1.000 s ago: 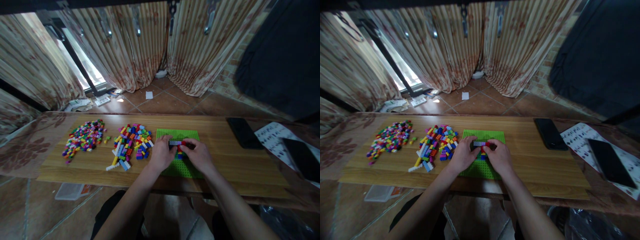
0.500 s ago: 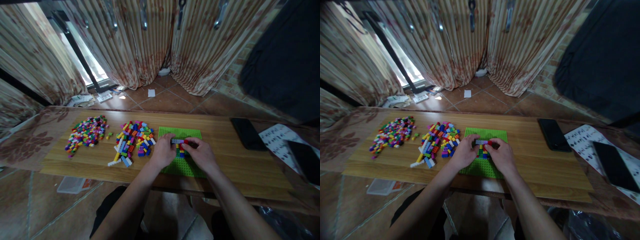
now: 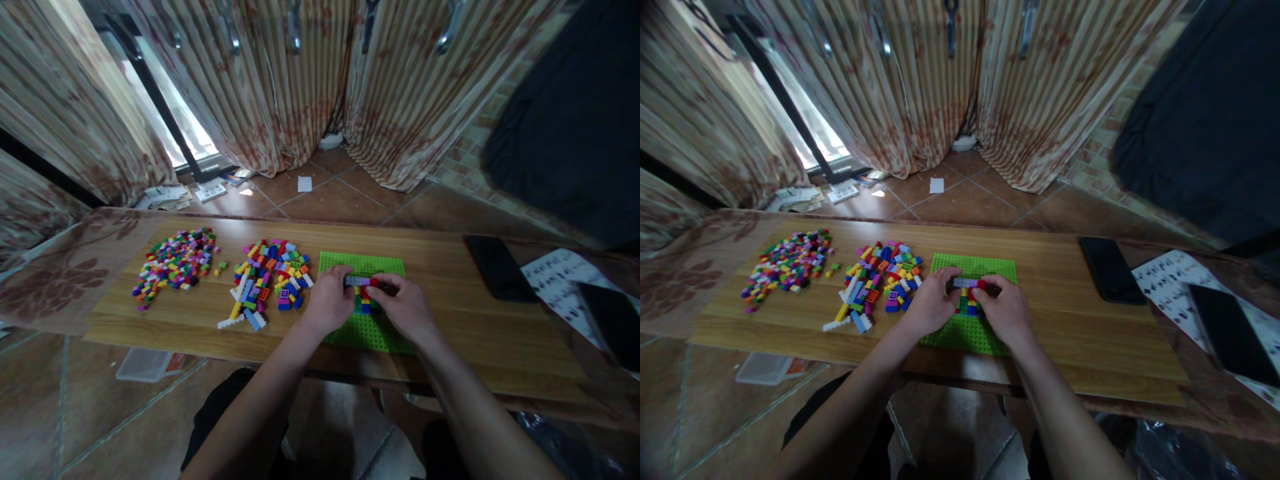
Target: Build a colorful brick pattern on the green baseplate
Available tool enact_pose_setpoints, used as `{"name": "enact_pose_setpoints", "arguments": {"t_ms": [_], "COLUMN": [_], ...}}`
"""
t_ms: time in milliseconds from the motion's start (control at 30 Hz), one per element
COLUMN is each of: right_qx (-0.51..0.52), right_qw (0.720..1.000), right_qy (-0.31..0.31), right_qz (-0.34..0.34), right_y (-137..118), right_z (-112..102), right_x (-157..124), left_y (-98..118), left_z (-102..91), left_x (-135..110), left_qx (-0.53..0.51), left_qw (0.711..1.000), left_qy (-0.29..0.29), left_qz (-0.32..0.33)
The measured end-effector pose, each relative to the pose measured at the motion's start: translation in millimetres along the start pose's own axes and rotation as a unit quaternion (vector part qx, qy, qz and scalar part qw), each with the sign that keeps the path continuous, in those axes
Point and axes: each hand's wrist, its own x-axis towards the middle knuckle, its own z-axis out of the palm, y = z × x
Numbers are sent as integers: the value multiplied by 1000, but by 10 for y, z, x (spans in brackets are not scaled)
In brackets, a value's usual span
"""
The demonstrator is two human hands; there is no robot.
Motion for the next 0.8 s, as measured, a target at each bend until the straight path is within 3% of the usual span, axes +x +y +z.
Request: {"name": "enact_pose_setpoints", "arguments": {"t_ms": [433, 633, 800], "right_qx": [-19, 60, 106], "right_qw": [1000, 998, 994], "right_qy": [3, -16, 9], "right_qz": [-5, 0, 22], "right_y": [-27, 42, 130], "right_z": [25, -44, -95], "right_x": [-10, -5, 23], "left_y": [-17, -34, -40], "left_z": [14, -1, 17], "left_x": [4, 6, 13], "left_qx": [-3, -17, -18], "left_qw": [1000, 1000, 1000], "left_qy": [4, 4, 7], "left_qz": [10, 15, 10]}}
